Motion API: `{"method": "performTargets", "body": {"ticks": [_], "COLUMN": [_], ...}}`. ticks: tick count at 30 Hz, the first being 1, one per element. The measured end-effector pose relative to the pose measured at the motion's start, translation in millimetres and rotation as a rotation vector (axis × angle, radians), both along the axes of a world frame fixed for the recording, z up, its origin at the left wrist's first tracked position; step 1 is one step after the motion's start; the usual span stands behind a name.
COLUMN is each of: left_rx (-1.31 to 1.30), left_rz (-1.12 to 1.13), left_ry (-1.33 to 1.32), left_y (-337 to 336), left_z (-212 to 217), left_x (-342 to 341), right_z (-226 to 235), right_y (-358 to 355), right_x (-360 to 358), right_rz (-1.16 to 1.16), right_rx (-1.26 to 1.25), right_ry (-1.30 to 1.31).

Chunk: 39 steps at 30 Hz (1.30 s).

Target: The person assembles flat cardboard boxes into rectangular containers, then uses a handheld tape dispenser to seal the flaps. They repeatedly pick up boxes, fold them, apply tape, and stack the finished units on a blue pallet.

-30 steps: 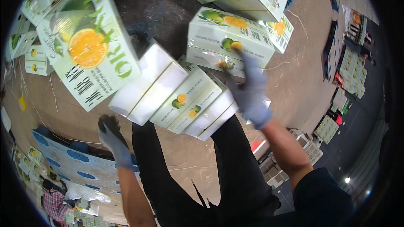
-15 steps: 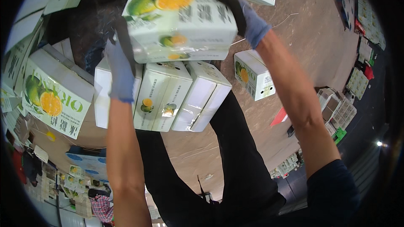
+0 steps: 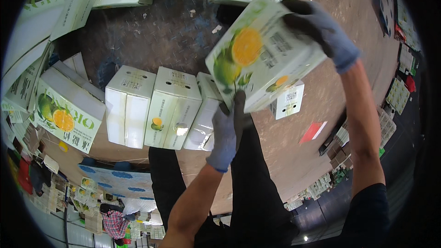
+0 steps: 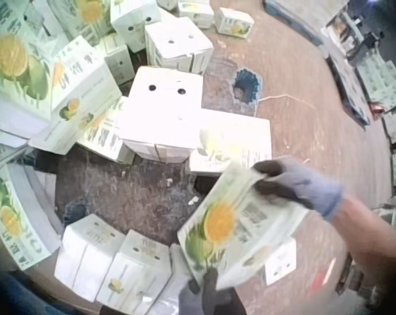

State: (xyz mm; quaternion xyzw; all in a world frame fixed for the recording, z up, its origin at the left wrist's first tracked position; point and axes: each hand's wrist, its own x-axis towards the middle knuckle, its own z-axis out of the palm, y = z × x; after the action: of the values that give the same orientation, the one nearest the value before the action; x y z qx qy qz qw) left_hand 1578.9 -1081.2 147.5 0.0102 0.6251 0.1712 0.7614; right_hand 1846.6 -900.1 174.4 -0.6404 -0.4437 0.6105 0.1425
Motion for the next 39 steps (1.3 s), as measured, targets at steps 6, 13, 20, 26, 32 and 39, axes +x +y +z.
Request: {"method": "performTargets", "body": {"ticks": [6, 13, 20, 26, 32, 39], "left_rx": [0.206, 0.874, 0.746, 0.865, 0.71, 0.821], "left_rz": [0.007, -1.008, 0.104, -0.236, -0.021, -0.813], "left_ry": [0.21, 0.799, 0.246, 0.394, 0.25, 0.805], "left_y": [-7.1, 33.5, 210.7, 274.2, 176.9, 146.4], "left_z": [5.1, -14.3, -47.9, -37.5, -66.4, -101.0], "left_x": [-33.3, -36.6, -72.2, -106.7, -144.6, -150.1], "right_z": [-143.3, -85.5, -29.6, -59.8, -37.3, 11.5], "right_y": [-15.1, 37.5, 212.7, 133.8, -52.9, -105.4], "right_x": [-47.3, -96.9, -60.0, -109.9, -206.7, -146.0], "right_rz": [0.046, 0.103, -0.038, -0.03, 0.355, 0.158], "right_rx": [0.074, 0.603, 0.349, 0.768, 0.336, 0.361], "right_ry": [-0.361, -0.516, -0.22, -0.243, -0.409, -0.567]}}
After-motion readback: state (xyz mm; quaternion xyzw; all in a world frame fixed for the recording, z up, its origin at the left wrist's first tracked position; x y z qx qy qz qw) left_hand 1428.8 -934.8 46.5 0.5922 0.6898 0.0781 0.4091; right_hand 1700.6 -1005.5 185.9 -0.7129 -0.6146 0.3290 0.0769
